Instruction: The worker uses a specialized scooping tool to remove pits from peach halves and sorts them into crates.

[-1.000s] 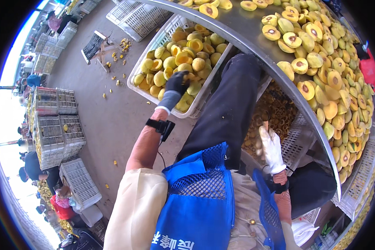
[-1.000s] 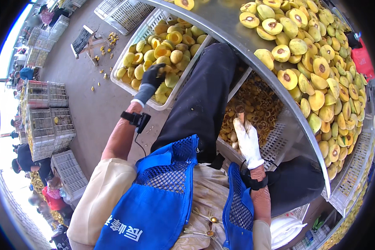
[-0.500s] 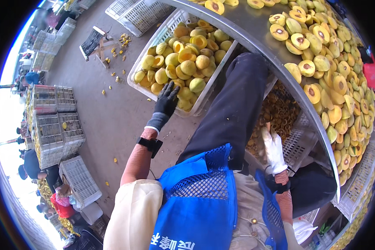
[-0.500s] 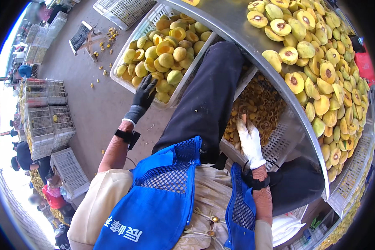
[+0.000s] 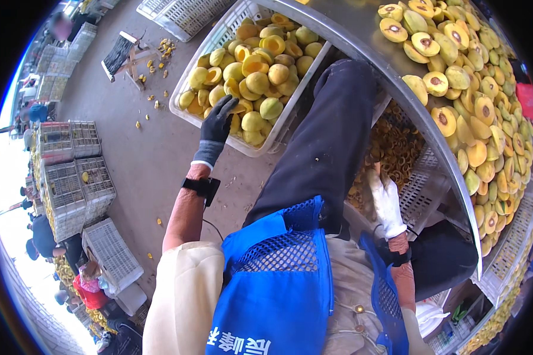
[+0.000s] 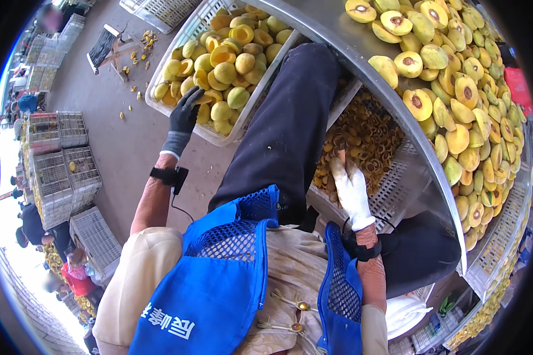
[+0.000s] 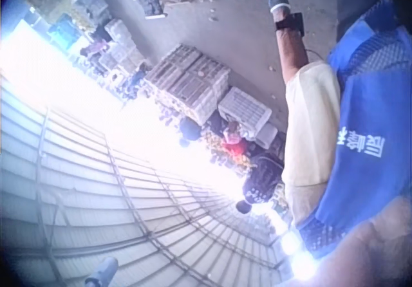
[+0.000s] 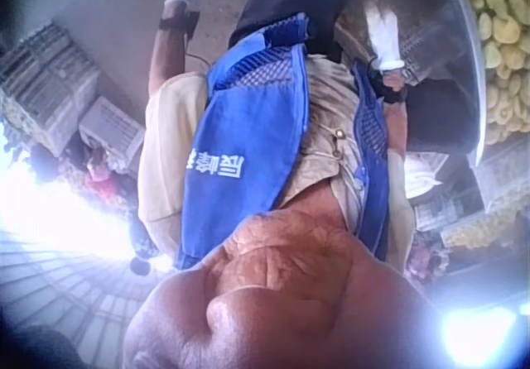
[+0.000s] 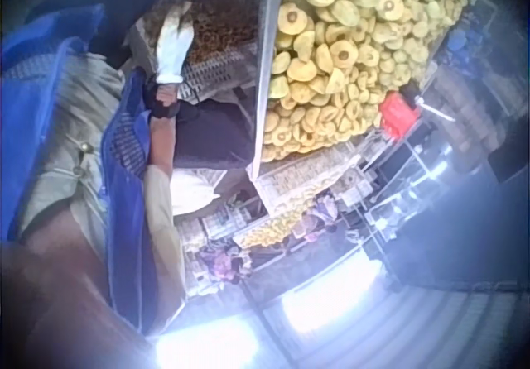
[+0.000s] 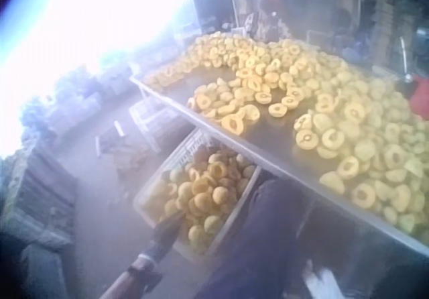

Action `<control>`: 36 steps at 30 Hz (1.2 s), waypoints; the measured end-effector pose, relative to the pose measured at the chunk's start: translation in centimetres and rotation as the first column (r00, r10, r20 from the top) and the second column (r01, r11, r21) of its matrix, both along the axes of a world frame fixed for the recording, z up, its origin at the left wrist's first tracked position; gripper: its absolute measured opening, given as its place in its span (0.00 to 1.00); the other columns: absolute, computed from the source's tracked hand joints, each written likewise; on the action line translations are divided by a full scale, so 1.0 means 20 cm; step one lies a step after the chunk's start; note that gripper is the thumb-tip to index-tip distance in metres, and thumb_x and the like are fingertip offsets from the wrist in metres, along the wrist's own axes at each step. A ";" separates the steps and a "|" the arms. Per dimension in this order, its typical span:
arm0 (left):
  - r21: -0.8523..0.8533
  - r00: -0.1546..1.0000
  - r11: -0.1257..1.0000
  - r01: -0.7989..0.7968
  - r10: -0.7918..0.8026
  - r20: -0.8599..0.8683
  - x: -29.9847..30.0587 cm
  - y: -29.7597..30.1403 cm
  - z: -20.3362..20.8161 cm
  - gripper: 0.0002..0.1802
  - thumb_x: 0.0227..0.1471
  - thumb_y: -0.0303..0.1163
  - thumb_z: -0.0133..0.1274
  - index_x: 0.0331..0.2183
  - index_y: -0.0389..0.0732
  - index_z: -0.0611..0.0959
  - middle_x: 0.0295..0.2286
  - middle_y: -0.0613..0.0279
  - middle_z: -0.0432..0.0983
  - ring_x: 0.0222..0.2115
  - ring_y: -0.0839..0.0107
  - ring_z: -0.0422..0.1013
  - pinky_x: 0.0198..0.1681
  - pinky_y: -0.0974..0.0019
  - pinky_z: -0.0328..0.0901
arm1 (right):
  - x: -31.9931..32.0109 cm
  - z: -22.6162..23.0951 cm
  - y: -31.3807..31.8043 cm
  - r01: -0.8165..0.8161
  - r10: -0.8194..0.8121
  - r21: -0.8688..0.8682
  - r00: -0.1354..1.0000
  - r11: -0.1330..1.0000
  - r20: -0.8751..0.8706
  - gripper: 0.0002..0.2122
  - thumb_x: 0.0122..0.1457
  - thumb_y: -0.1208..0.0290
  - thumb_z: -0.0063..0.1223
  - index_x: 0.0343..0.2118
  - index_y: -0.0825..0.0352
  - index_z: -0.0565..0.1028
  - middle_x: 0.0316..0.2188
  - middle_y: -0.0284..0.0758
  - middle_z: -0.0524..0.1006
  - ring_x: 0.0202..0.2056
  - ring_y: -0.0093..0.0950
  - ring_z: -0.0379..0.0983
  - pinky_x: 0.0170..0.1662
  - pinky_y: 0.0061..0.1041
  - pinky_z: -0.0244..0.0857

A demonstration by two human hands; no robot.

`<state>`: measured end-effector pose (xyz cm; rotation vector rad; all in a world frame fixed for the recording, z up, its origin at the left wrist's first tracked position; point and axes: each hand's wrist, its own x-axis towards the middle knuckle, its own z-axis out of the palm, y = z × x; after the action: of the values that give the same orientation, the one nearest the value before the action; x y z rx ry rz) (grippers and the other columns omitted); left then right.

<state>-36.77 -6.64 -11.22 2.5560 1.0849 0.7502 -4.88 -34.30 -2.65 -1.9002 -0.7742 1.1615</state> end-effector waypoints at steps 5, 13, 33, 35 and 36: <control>-0.182 0.976 0.963 0.197 -0.210 -0.059 -0.14 -0.17 0.06 0.23 0.46 0.30 0.57 0.46 0.44 0.74 0.46 0.57 0.70 0.44 0.60 0.69 0.45 0.65 0.66 | -0.01 -0.01 0.01 0.006 -0.003 0.074 0.999 0.997 -0.048 0.20 0.57 0.50 0.44 0.27 0.66 0.66 0.11 0.27 0.63 0.09 0.16 0.59 0.13 0.17 0.52; -0.424 0.964 0.901 -0.088 -0.031 -0.266 -0.02 -0.02 0.08 0.26 0.35 0.43 0.65 0.36 0.41 0.77 0.28 0.56 0.76 0.27 0.61 0.74 0.32 0.64 0.68 | -0.03 -0.04 0.02 0.034 -0.033 0.008 0.996 0.999 -0.088 0.17 0.58 0.53 0.44 0.27 0.65 0.66 0.12 0.26 0.64 0.10 0.16 0.58 0.14 0.16 0.52; -0.115 0.977 0.971 -0.210 0.213 0.012 0.23 0.29 0.16 0.21 0.48 0.48 0.51 0.38 0.41 0.78 0.36 0.57 0.75 0.33 0.57 0.73 0.36 0.60 0.67 | -0.02 0.02 0.01 -0.045 0.044 0.167 0.999 0.985 0.006 0.17 0.59 0.54 0.44 0.28 0.66 0.67 0.11 0.24 0.63 0.10 0.15 0.57 0.14 0.16 0.52; 0.032 0.961 0.961 -0.273 0.274 -0.044 0.34 0.38 0.10 0.25 0.44 0.47 0.56 0.41 0.40 0.76 0.37 0.54 0.75 0.37 0.59 0.72 0.39 0.61 0.66 | -0.03 0.07 0.04 0.031 -0.026 0.069 0.997 0.997 -0.071 0.16 0.59 0.54 0.44 0.25 0.63 0.64 0.11 0.25 0.63 0.10 0.15 0.57 0.14 0.16 0.51; 0.032 0.959 0.965 -0.260 0.262 -0.107 0.36 0.42 0.05 0.30 0.44 0.49 0.55 0.46 0.42 0.73 0.38 0.52 0.74 0.41 0.57 0.70 0.43 0.59 0.64 | -0.04 0.03 0.03 0.060 -0.053 0.031 0.981 0.998 -0.188 0.15 0.59 0.55 0.44 0.26 0.63 0.65 0.11 0.25 0.63 0.10 0.16 0.57 0.14 0.16 0.51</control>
<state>-29.65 1.77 -10.25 2.5230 1.4797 0.6863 -5.61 -33.76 -2.03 -1.7431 -0.6302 1.2610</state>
